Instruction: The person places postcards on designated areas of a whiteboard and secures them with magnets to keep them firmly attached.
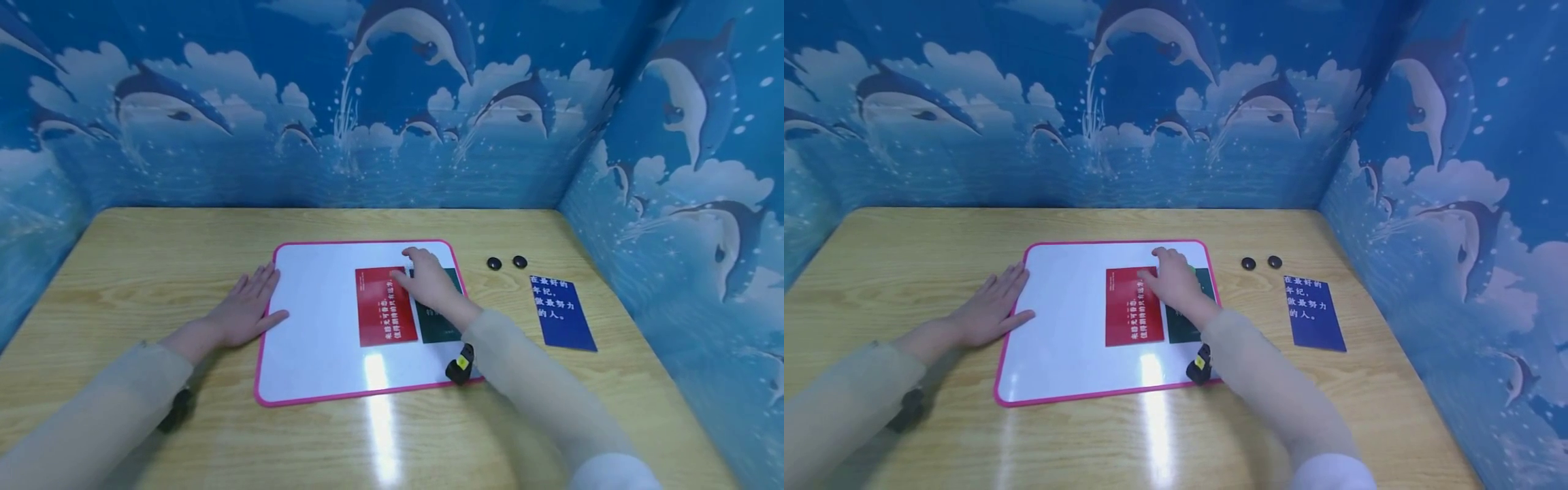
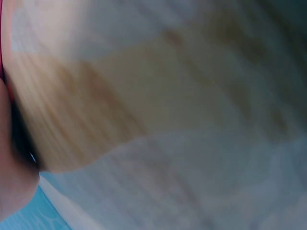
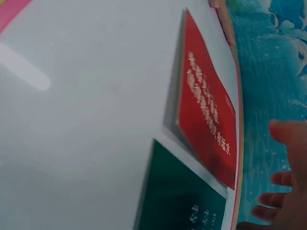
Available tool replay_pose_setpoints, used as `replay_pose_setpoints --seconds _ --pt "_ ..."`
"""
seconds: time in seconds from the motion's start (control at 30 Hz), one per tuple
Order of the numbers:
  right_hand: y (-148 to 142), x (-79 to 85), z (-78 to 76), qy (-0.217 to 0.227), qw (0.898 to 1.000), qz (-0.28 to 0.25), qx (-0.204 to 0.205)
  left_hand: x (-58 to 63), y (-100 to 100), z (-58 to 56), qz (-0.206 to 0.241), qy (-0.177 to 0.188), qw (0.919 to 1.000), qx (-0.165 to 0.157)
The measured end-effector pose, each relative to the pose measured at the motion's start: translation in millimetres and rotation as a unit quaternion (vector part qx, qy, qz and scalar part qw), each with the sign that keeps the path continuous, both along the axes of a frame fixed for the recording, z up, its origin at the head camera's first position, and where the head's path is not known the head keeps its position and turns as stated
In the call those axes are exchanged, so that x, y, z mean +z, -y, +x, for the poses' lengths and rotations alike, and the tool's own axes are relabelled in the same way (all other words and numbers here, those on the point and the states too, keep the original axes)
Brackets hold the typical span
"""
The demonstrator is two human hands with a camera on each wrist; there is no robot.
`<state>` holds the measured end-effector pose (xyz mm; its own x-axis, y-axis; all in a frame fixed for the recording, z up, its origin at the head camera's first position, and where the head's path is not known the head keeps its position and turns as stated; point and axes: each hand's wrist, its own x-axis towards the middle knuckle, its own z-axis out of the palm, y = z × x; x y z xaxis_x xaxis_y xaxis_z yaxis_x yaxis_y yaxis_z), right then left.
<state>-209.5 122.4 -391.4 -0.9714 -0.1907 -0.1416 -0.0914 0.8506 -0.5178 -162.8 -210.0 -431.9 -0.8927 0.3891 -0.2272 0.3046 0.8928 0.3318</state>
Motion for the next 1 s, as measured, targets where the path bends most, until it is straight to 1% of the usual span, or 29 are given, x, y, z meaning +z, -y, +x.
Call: replay_pose_setpoints --seconds 0.07,0.13,0.2,0.3,0.4,0.5,0.7,0.83,1.0 --pt "0.3 -0.9 3.3 -0.007 0.998 0.033 0.044 1.1 -0.3 0.3 -0.001 0.001 1.0 0.001" --pt "0.8 -2.2 7.6 -0.013 0.994 0.07 0.088 1.6 -0.5 0.3 0.0 0.002 1.0 0.001" --pt "1.3 -3.7 12.2 -0.018 0.987 0.1 0.128 1.7 -0.7 0.0 0.001 0.003 1.0 0.001" --pt "1.4 -6.5 18.3 -0.014 0.974 0.13 0.182 1.4 -0.5 -0.2 0.001 0.004 1.0 0.0" --pt "0.9 -10.5 21.5 -0.001 0.964 0.152 0.217 0.9 0.2 0.0 0.004 0.004 1.0 -0.001" --pt "0.3 -14.1 22.7 0.014 0.959 0.168 0.228 -0.1 0.9 0.1 0.004 0.004 1.0 -0.001" --pt "-1.7 -20.3 24.6 0.038 0.953 0.2 0.225 -0.1 0.0 0.2 0.004 0.002 1.0 -0.002" --pt "-2.2 -23.5 25.7 0.039 0.952 0.208 0.223 0.7 0.0 0.3 0.007 0.002 1.0 -0.003" --pt "-2.0 -23.0 26.0 0.031 0.952 0.209 0.222 0.2 0.4 -0.5 0.008 0.0 1.0 -0.004"
